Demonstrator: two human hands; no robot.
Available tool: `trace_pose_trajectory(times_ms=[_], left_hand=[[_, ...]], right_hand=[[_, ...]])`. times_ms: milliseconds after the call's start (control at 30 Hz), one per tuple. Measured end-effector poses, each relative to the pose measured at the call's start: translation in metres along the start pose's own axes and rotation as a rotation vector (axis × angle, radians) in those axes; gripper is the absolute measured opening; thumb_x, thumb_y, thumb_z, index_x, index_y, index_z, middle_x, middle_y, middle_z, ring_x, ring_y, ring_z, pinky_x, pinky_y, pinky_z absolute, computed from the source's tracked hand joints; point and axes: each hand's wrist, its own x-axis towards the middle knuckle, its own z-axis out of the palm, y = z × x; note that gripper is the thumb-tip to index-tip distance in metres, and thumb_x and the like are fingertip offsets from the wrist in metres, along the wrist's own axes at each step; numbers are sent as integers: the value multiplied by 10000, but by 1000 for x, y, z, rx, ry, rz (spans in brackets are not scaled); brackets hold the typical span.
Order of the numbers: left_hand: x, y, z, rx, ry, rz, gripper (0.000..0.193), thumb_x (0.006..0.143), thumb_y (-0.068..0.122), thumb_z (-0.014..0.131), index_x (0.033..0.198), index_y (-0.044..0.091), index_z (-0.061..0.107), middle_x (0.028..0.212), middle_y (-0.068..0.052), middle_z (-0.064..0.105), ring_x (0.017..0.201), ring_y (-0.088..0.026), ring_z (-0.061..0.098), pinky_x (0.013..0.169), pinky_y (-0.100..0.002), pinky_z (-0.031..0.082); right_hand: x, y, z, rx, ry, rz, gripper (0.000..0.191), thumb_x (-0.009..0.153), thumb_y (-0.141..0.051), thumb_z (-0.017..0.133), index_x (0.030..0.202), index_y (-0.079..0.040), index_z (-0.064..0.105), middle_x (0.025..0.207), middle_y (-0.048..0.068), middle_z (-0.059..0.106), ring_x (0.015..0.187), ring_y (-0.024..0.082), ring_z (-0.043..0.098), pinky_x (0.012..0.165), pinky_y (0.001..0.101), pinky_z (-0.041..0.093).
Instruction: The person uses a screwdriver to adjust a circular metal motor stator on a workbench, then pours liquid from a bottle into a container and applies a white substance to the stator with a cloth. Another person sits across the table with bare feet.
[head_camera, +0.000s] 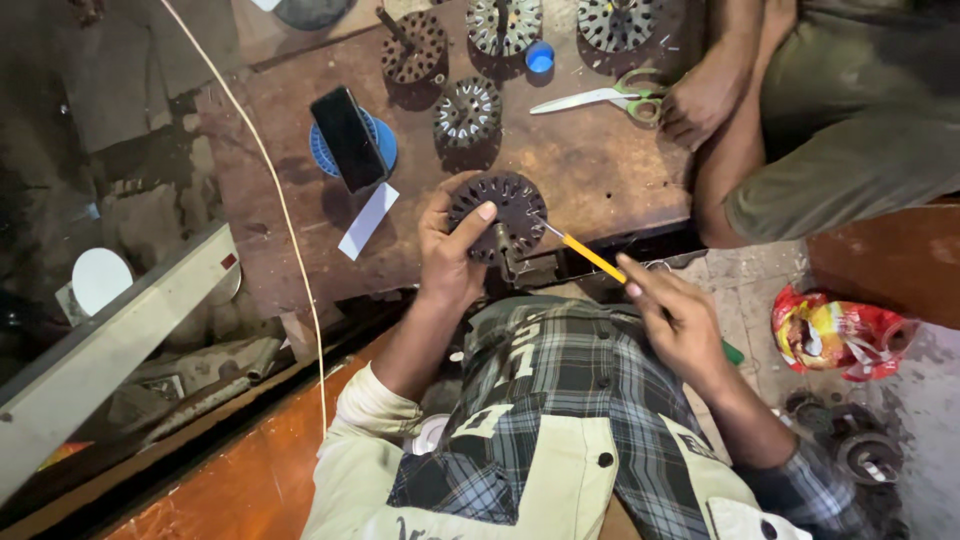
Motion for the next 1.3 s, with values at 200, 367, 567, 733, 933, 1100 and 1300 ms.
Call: trace_pose_trajectory(times_ms=[200, 367, 567, 733, 933, 1100, 1300], left_hand=[[3, 8, 7, 100, -49, 65, 358, 918, -29, 734, 1262, -22, 635, 1149, -124, 724, 1025, -191, 699, 955, -357, 578], [4, 9, 9, 105, -69, 25, 361, 915, -27, 733, 1262, -26, 633, 1137, -122, 724, 1020, -193, 702, 953, -360, 581], [12, 5, 2, -44, -19, -188, 367, 895, -11, 705, 1254, -23, 631, 1114, -134, 723, 1006, -231, 713, 945, -406, 594], [14, 7, -2, -147, -64, -360, 332, 940, 26, 691, 1261, -36, 629, 1113, -157, 720, 998, -267, 720, 945, -440, 593], [11, 10, -5, -179, -100, -420, 340, 927, 39, 699, 1247, -44, 621, 1104, -169, 722, 970, -274, 734, 908, -440, 612], [15, -12, -27, -186, -106, -454, 317, 950, 59, 687, 1246, -34, 623, 1102, -161, 718, 972, -279, 727, 909, -461, 612], [34, -89, -59, -372, 76, -765, 308, 959, 176, 595, 1196, -9, 663, 1122, -187, 737, 993, -308, 727, 939, -479, 571]], right_hand=[[-16, -6, -6, -216, 49, -16, 514, 882, 67, 594, 1340, -142, 696, 955, 142, 712, 738, 276, 692, 676, 368, 548], [-21, -12, -19, -446, 89, -181, 575, 800, 31, 657, 1332, -182, 702, 1014, 113, 714, 777, 274, 699, 693, 377, 570], [-22, -13, -33, -380, 88, -204, 576, 765, 59, 693, 1288, -181, 721, 1024, 107, 709, 773, 249, 686, 683, 361, 550], [-19, -9, -38, -225, 47, -130, 551, 791, 132, 679, 1257, -156, 741, 998, 104, 709, 746, 228, 682, 663, 339, 539], [-22, 1, -34, -241, 40, -174, 536, 782, 119, 684, 1247, -142, 741, 989, 119, 706, 764, 247, 679, 678, 348, 536], [-29, 19, -27, -57, -1, -95, 493, 882, 120, 595, 1307, -103, 708, 1029, 84, 731, 852, 158, 718, 749, 298, 572], [19, 44, 16, 87, -59, 15, 729, 826, -167, 839, 1474, -93, 516, 1042, 191, 699, 867, 241, 698, 788, 334, 556]])
